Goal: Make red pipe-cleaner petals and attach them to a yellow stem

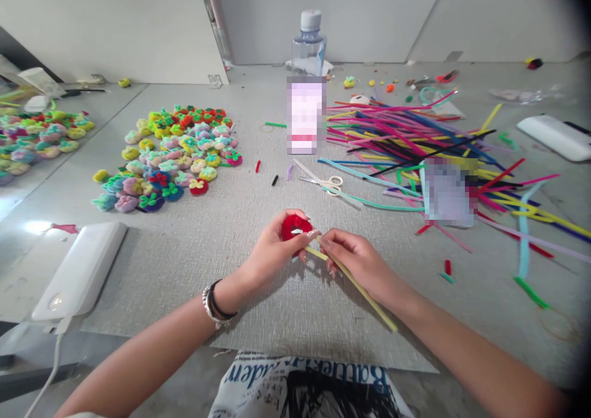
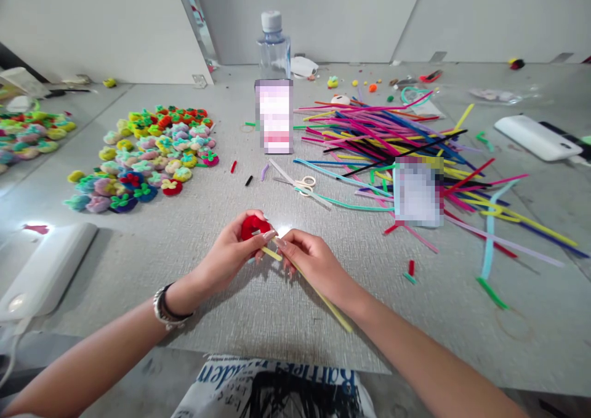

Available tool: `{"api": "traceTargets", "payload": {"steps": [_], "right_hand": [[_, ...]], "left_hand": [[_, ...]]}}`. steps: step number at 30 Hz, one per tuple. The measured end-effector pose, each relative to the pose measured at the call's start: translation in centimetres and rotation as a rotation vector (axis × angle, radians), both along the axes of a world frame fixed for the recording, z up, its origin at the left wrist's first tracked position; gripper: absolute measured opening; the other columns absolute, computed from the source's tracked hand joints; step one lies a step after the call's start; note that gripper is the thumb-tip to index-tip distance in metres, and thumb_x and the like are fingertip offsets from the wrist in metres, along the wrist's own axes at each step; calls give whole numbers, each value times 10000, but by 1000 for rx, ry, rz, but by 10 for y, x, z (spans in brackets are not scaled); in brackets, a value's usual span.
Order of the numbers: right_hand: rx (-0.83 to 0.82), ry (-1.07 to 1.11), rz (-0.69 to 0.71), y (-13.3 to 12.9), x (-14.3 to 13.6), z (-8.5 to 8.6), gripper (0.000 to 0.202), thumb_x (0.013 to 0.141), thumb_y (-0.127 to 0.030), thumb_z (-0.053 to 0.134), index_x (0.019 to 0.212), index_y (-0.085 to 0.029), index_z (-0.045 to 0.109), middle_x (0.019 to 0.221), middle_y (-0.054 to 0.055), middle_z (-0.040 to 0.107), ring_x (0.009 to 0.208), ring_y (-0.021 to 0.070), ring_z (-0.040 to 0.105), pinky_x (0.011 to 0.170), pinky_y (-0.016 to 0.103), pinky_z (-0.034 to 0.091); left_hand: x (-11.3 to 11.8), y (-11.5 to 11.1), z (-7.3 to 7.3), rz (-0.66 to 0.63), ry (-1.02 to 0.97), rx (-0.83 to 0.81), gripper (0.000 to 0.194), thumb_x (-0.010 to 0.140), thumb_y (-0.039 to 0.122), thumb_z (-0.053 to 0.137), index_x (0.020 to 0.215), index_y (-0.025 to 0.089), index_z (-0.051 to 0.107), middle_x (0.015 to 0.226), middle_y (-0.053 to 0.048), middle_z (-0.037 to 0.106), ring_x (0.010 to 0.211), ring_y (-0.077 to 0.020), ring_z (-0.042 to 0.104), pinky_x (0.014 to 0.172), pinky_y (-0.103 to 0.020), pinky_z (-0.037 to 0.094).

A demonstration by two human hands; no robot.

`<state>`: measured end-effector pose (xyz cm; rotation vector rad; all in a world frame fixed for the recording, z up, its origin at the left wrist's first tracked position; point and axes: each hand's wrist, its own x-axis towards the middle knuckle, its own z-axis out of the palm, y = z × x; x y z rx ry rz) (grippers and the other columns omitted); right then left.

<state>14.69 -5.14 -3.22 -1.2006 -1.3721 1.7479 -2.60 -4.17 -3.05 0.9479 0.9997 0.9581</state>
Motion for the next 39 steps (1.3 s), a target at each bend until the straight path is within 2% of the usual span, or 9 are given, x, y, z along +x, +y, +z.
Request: {"api": "traceTargets", "payload": {"steps": [9,17,39], "right_hand": [[97,-2,-22,0,3,-1,331,906,-475,545,721,-201,534,598,-44,491,560,92,465,566,236,367],[125,-25,-14,0,5,2,307,918,-438,541,724,-201,536,593,-49,482,559,89,456,558,234,355],[103,-17,32,0,13,10,287,910,-418,565,725,-199,549,633,-45,475,569,81,463,561,225,371]], "left_hand": [[1,-1,-1,59,-33,33,251,790,243,706,952,195,521,775,32,576,532,-44,506,507,-186,405],[2,-3,2,120,-49,32,241,785,227,707,943,192,528,710,54,551,513,-36,494,490,-172,390],[-6,3,9,206,-104,79,239,786,200,713,911,198,509,752,55,579,515,-20,494,482,-135,395]]}}
